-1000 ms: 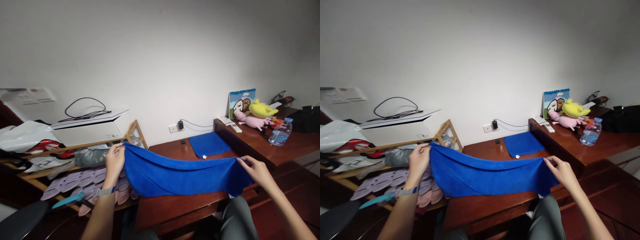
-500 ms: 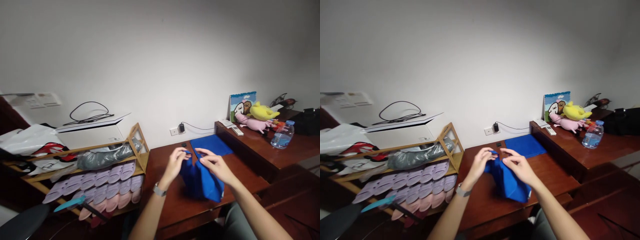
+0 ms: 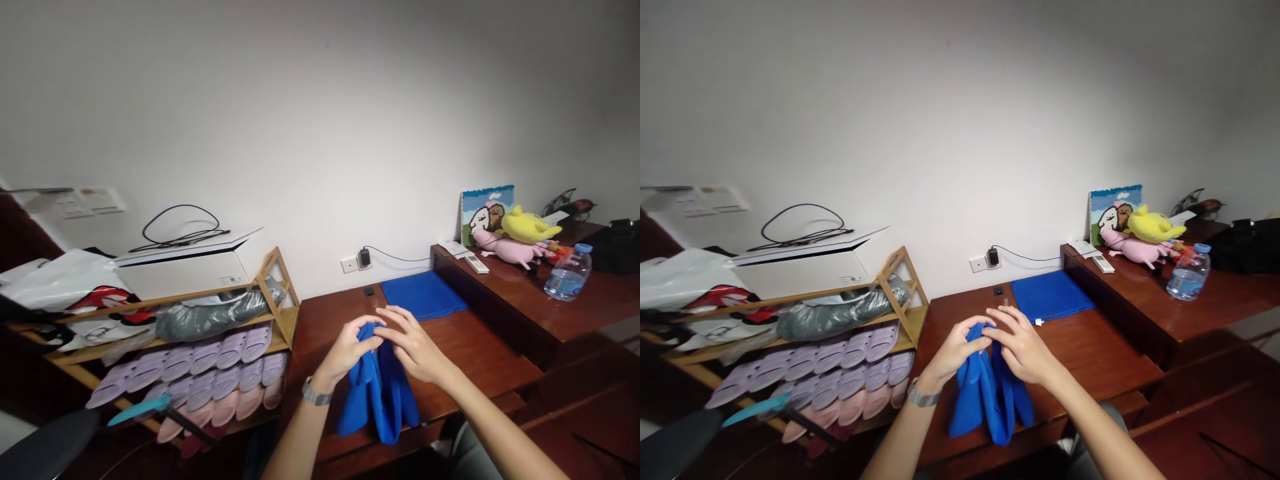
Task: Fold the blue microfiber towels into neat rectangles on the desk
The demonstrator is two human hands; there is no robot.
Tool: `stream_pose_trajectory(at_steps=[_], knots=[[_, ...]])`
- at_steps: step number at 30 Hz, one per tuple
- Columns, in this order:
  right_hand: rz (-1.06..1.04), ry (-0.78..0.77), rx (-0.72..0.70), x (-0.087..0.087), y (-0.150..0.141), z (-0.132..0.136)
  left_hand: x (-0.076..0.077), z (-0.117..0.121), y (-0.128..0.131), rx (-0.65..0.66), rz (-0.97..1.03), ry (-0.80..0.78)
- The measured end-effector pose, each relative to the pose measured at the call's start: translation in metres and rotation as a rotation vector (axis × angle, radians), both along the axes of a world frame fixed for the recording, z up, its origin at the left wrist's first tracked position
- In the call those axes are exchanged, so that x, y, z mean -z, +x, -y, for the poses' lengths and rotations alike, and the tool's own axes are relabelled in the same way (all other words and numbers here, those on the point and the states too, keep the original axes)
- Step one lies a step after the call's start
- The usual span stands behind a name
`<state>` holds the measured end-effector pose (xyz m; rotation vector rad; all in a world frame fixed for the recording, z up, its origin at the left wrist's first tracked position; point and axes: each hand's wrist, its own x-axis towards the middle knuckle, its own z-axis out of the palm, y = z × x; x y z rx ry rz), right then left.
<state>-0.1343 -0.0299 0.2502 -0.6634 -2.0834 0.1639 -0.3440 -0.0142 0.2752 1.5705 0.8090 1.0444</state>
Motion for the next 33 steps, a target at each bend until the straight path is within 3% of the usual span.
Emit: stream_pose_trajectory(at_steps=[5, 10, 12, 15, 18, 21, 23, 29, 33], knots=[[-0.091, -0.138, -0.098, 0.011, -0.007, -0.006, 0.001, 0.004, 0.003, 0.031, 0.044, -0.024], [-0.272, -0.206, 0.023, 0.007, -0.005, -0.007, -0.005, -0.001, -0.008, -0.076, -0.063, 0.115], [-0.334, -0.184, 0.123, 0.0, 0.012, -0.008, -0.006, -0.01, -0.029, -0.238, -0.102, 0.21], [-0.44, -0.138, 0.316, -0.01, 0.062, -0.013, -0.003, -0.024, -0.086, -0.584, -0.163, 0.323], [-0.557, -0.118, 0.525, -0.017, 0.129, -0.017, 0.004, -0.03, -0.157, -0.79, -0.238, 0.247], [-0.621, -0.144, 0.647, -0.019, 0.188, -0.015, 0.011, -0.024, -0.213, -0.804, -0.289, 0.132], [-0.596, -0.19, 0.7, -0.016, 0.212, -0.008, 0.013, -0.017, -0.231, -0.78, -0.331, 0.105], [-0.52, -0.311, 0.813, -0.005, 0.23, 0.017, 0.013, -0.005, -0.229, -0.771, -0.46, 0.164], [-0.639, -0.273, 0.799, -0.014, 0.224, 0.037, 0.005, 0.007, -0.233, -0.746, -0.557, 0.219]])
